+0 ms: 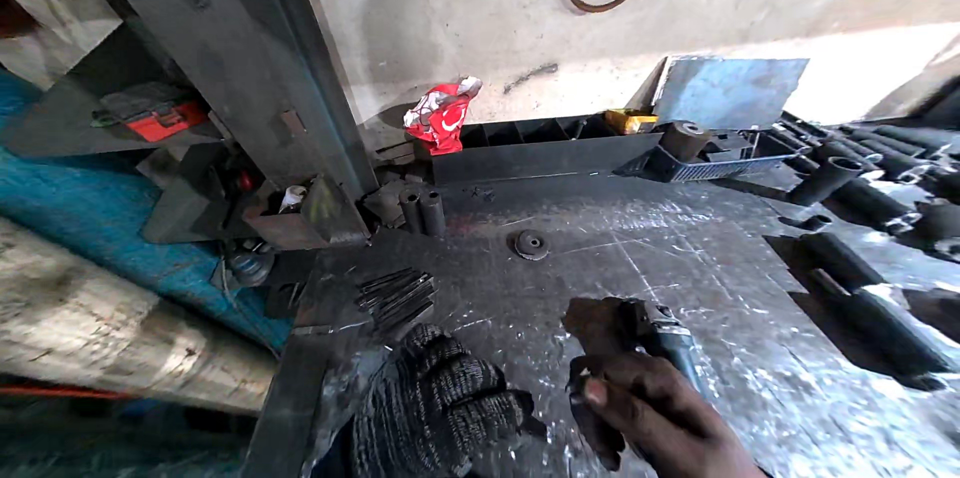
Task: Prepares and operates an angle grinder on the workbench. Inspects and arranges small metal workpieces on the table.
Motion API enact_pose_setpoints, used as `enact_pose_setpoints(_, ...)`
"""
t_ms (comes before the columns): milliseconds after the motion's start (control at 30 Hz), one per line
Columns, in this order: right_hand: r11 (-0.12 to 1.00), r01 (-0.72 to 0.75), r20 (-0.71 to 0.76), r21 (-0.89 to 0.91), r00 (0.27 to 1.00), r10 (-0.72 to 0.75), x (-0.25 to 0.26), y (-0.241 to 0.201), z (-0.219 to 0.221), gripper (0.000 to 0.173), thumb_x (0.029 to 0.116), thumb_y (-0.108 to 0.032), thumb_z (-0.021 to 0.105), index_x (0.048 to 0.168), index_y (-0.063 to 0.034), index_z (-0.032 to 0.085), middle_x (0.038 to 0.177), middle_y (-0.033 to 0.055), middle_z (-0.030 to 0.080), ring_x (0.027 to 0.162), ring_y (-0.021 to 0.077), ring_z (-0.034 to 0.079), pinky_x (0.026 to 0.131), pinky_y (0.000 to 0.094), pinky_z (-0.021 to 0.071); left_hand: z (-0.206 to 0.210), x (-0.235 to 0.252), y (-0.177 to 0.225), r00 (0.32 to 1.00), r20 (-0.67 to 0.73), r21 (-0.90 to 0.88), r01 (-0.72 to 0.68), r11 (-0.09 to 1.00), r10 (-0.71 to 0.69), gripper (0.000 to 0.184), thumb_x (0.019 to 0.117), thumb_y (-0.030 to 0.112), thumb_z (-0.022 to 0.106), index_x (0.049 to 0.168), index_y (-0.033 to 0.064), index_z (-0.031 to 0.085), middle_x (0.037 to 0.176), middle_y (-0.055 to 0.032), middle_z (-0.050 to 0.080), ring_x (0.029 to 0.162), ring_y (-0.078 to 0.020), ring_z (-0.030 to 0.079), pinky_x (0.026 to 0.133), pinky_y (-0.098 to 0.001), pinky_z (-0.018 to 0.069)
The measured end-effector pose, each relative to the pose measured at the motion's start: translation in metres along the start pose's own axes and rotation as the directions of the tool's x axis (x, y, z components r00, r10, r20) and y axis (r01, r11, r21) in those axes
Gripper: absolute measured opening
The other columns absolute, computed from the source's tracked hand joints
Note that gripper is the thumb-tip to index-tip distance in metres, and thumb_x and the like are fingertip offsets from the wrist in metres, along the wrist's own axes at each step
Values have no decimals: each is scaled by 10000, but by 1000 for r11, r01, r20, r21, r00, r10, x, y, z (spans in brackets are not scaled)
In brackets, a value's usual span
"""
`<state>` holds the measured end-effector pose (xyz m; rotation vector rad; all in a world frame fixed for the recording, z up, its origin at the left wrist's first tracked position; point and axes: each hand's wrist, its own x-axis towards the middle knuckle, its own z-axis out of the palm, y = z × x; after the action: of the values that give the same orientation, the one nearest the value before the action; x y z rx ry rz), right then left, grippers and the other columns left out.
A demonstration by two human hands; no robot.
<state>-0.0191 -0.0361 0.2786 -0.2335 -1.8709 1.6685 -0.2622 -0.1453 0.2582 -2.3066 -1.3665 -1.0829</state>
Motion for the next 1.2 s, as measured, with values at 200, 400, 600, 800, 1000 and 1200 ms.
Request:
enact_pose_setpoints(200,895,195,54,-401,980,-189,-2,0,8,378,1080,-238,509,846,18,661,781,114,665,714,122,641,651,268,538,2,-1,12,953,-68,-362,252,898,-294,312,1066,367,533,1116,136,737,1018,-81,756,1008,-143,698,955,-304,533)
enact_pose_setpoints(400,667,224,-33,-711,936,-350,-3,0,26,407,1079,-307,502,826,-29,658,761,112,667,727,167,656,653,284,533,13,-1,24,917,-79,-434,322,841,-392,272,1046,334,585,1107,129,752,1031,-69,771,1008,-112,712,949,-294,558)
enact_pose_setpoints(600,679,211,-77,-704,927,-368,-3,4,28,433,1080,-319,495,796,-29,644,740,104,668,728,151,667,664,273,541,15,1,26,908,-81,-432,338,836,-410,267,1042,318,594,1118,118,755,1045,-74,770,1014,-110,711,945,-285,559)
enact_pose_setpoints(800,676,207,-67,-708,932,-356,-3,6,27,446,1085,-327,482,786,-37,641,725,97,653,704,153,650,643,276,525,14,4,27,908,-81,-445,337,830,-412,287,1039,309,599,1091,80,763,1010,-104,767,979,-119,710,924,-275,558)
enact_pose_setpoints(1000,724,206,-62,-658,944,-325,-3,8,25,436,1087,-312,478,798,-32,649,745,94,673,718,140,666,656,275,538,16,2,23,918,-106,-418,308,855,-383,289,1044,347,587,1103,124,759,1022,-74,767,984,-101,709,921,-260,560)
enact_pose_setpoints(1200,776,162,-33,-609,973,-229,-2,3,23,409,1075,-277,506,783,-25,643,705,95,637,664,142,628,605,289,511,6,4,19,948,-106,-295,257,920,-299,222,1016,310,642,1077,139,770,980,-92,765,938,-172,713,904,-334,548)
